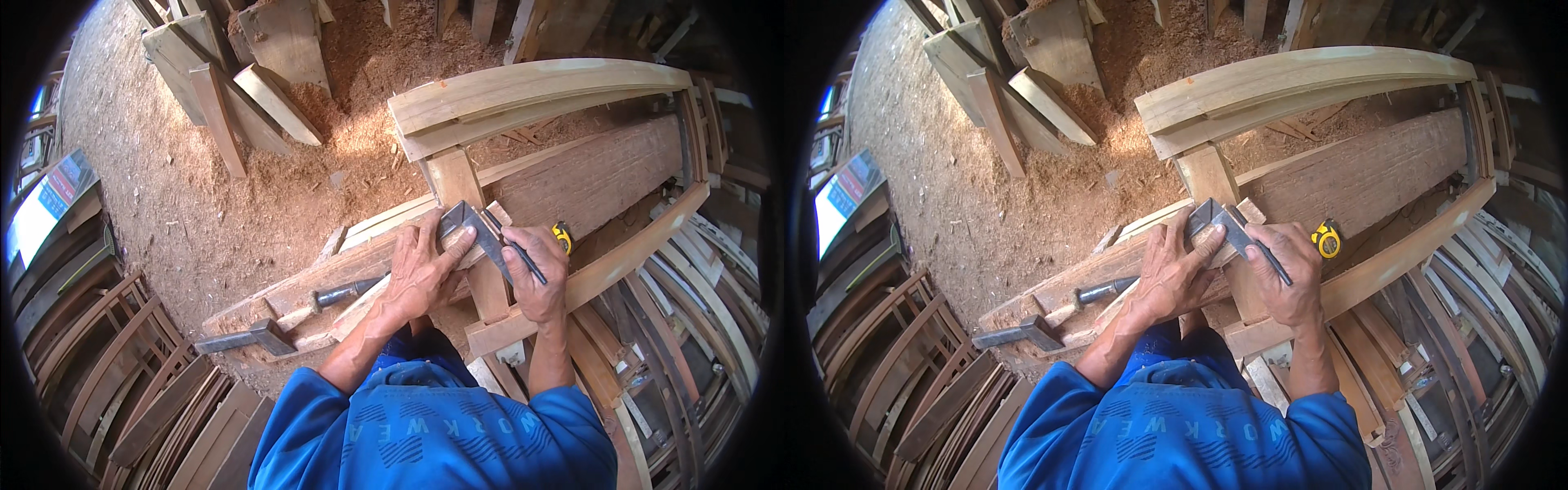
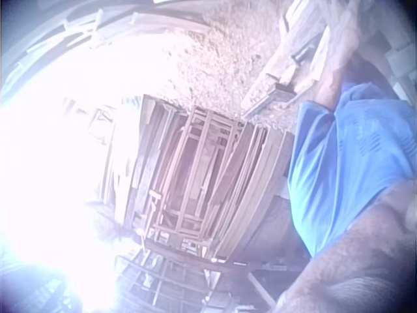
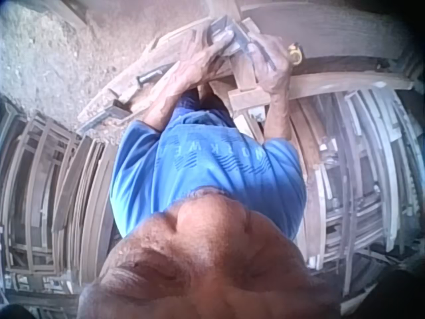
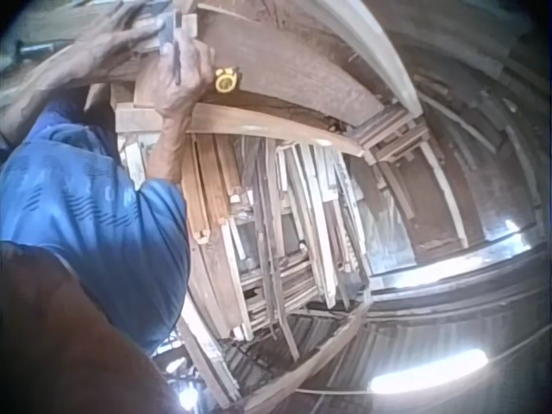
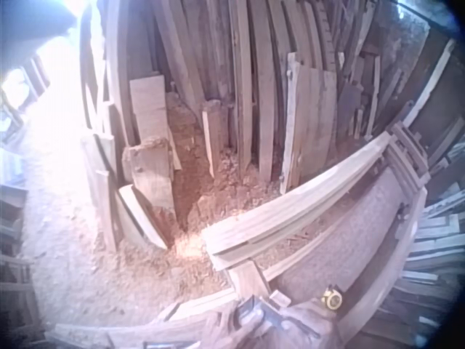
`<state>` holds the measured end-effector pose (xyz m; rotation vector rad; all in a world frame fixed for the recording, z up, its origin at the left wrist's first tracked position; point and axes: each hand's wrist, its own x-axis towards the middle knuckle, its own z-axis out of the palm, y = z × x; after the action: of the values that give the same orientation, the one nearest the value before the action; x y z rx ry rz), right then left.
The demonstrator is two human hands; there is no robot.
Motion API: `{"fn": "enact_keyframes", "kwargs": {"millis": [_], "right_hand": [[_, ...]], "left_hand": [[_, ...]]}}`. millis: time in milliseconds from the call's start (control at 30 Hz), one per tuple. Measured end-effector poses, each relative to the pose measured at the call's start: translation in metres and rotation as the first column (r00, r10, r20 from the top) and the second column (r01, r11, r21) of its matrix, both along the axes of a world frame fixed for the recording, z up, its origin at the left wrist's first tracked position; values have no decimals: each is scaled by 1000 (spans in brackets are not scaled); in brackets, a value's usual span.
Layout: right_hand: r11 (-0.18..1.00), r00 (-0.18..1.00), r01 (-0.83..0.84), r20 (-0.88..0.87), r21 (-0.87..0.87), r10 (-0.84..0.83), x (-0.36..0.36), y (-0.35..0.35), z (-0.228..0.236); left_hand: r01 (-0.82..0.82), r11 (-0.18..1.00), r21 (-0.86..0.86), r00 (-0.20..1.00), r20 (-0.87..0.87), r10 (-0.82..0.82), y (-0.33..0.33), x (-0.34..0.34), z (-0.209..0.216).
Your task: The person measures a wooden frame using a tape measure and marks it with a pencil using a try square.
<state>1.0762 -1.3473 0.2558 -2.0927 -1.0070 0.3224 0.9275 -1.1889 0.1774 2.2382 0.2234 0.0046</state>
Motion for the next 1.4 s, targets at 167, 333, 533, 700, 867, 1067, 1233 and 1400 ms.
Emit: {"fn": "enact_keyframes", "kwargs": {"millis": [167,333,533,700,867,1067,1233,1400], "right_hand": [[998,998,56,-6,11,-56,4,-3,5],[999,998,51,-25,4,-51,4,-5,4],[1000,998,20,-52,13,-19,4,-5,-5],[999,998,-39,-49,0,38,7,0,-4],[987,992,-104,-83,-124,94,14,-10,20],[969,986,-132,-123,-207,108,19,-26,33],[999,997,-50,-68,-20,48,11,3,14],[998,988,-61,-140,-16,58,17,4,-2]], "left_hand": [[-8,1000,19,1000,25,7,-1,0,-1],[-1,1000,10,1000,31,1,0,0,-3],[-2,1000,9,1000,-5,2,0,2,3],[-18,1000,16,999,36,18,-1,1,0],[-21,1000,-8,999,36,21,0,1,-1],[-25,999,-26,1000,10,25,-1,1,2],[-20,1000,-22,1000,-2,20,0,2,4],[-3,999,-37,999,-33,2,0,1,4]]}}
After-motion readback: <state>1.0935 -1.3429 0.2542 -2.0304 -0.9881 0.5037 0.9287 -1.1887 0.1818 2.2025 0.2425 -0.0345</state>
